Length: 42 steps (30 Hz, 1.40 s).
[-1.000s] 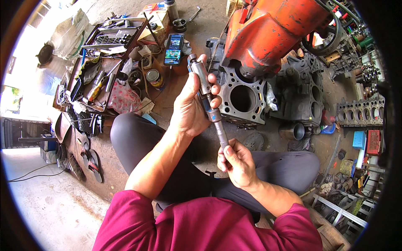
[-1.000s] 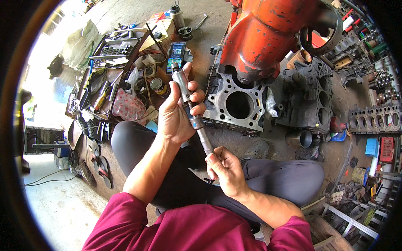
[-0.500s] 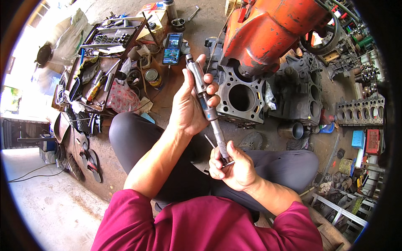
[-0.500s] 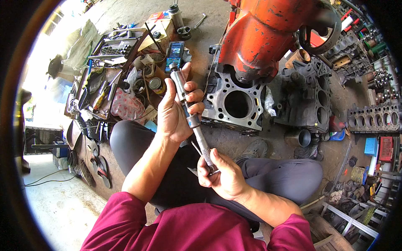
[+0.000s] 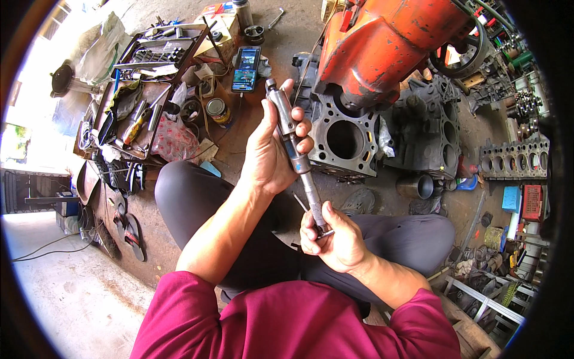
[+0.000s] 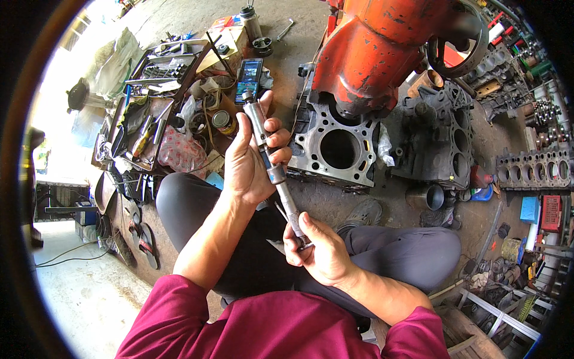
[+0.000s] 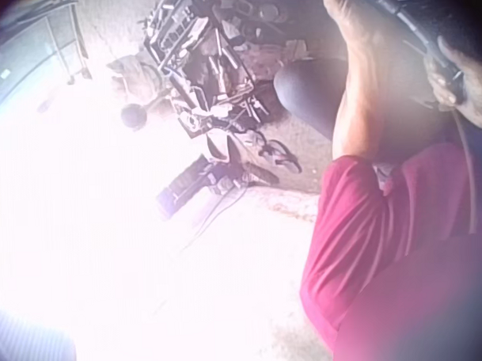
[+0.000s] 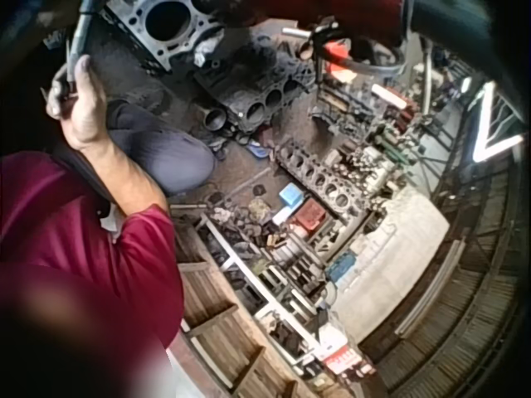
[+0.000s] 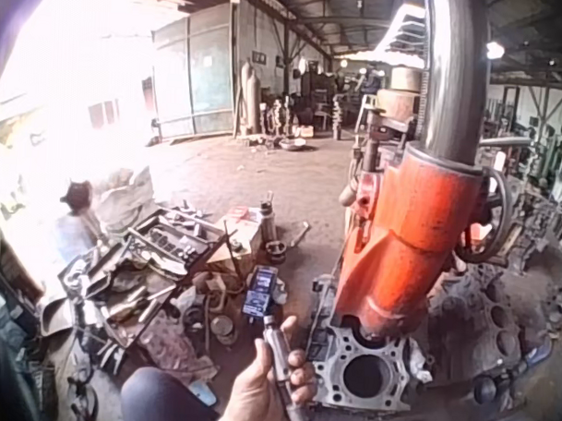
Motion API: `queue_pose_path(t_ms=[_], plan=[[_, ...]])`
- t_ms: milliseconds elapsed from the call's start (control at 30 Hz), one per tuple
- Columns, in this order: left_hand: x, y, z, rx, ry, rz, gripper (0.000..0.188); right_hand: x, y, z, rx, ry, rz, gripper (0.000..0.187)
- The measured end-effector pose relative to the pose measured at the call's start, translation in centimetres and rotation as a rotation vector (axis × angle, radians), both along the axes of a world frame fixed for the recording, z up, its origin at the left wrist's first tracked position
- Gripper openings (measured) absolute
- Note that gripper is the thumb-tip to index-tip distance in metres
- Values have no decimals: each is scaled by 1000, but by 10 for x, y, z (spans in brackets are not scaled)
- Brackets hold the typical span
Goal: The person sits on the floor in a workshop and uses a torque wrench to tighten bolts on a red engine block. They then switch to a screwdriver to adjust a component on the engine's surface.
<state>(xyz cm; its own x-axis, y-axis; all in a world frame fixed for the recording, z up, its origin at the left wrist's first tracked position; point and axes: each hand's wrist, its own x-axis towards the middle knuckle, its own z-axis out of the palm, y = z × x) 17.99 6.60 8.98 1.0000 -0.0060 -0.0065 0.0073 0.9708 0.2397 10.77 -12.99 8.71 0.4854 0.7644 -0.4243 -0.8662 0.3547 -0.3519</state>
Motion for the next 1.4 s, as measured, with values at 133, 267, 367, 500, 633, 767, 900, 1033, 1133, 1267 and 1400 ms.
queue_pose_path(t_ms=[133, 267, 367, 500, 633, 767, 900, 1033, 1133, 1267, 1400], plan=[[-1, 0, 0, 15, 15, 8, 59, 1, 0, 1, -19, 8, -3, 47], [-1, 0, -1, 18, 22, 14, 60, 2, 0, 1, -77, -67, 57, 48], [0, 0, -2, 17, 20, 16, 61, 2, 0, 2, -69, -47, 41, 48], [-1, 1, -3, 19, 26, 17, 62, 2, 1, 2, -48, -7, 5, 48], [0, 1, -3, 18, 24, 18, 62, 2, 1, 2, -55, -25, 2, 47], [-1, 1, -2, 16, 30, 18, 62, 2, 1, 3, -84, -60, 2, 47], [-1, 2, -2, 16, 31, 19, 61, 2, 1, 3, -89, -70, 5, 47], [-1, 1, -3, 19, 35, 22, 61, 2, 1, 3, -85, -73, 4, 47], [-1, 2, -3, 23, 39, 25, 61, 2, 1, 3, -97, -92, 6, 48], [-1, 2, -2, 25, 42, 29, 60, 3, 0, 2, -145, -128, 26, 49], [-1, 2, -2, 9, 51, 35, 59, 4, -2, 1, -187, -189, 43, 49]])
